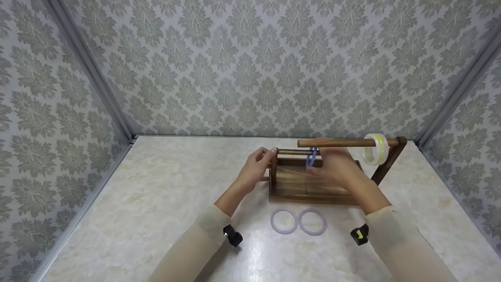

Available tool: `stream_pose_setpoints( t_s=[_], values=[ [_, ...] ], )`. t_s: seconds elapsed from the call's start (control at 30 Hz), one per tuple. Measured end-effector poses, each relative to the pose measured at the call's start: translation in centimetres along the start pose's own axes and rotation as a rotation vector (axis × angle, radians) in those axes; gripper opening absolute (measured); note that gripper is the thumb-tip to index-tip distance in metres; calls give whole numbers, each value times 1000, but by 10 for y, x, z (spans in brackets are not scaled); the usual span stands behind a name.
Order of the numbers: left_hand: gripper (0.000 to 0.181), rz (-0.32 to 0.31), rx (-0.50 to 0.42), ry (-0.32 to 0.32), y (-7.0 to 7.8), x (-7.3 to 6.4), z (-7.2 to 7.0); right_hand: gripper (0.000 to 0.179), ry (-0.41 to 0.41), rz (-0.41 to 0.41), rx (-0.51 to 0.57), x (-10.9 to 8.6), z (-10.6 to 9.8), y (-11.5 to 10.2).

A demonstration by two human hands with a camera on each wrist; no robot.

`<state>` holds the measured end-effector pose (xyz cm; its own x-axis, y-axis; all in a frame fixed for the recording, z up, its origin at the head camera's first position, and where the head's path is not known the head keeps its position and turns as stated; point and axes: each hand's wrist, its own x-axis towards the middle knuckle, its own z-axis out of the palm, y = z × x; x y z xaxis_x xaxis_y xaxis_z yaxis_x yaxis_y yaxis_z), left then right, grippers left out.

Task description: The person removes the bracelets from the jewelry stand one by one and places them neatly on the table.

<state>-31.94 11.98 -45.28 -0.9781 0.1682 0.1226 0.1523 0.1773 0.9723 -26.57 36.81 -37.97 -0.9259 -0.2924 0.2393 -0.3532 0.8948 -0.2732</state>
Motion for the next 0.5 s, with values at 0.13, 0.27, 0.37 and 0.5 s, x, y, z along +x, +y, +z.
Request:
stream_pose_setpoints(
  t_s=[0.13,0.27,0.37,0.5],
  values=[
    [35,3,0,6,1,-1,-1,79,-26,61,21,-7,-6,7],
    [36,-5,10,1,0,0,-1,77,10,42,39,-14,-6,16],
    [37,-8,13,-2,-1,0,-1,71,46,15,26,-18,-3,21],
    [37,-15,13,-1,-1,1,-1,67,74,-26,13,-25,-1,26]
  ],
)
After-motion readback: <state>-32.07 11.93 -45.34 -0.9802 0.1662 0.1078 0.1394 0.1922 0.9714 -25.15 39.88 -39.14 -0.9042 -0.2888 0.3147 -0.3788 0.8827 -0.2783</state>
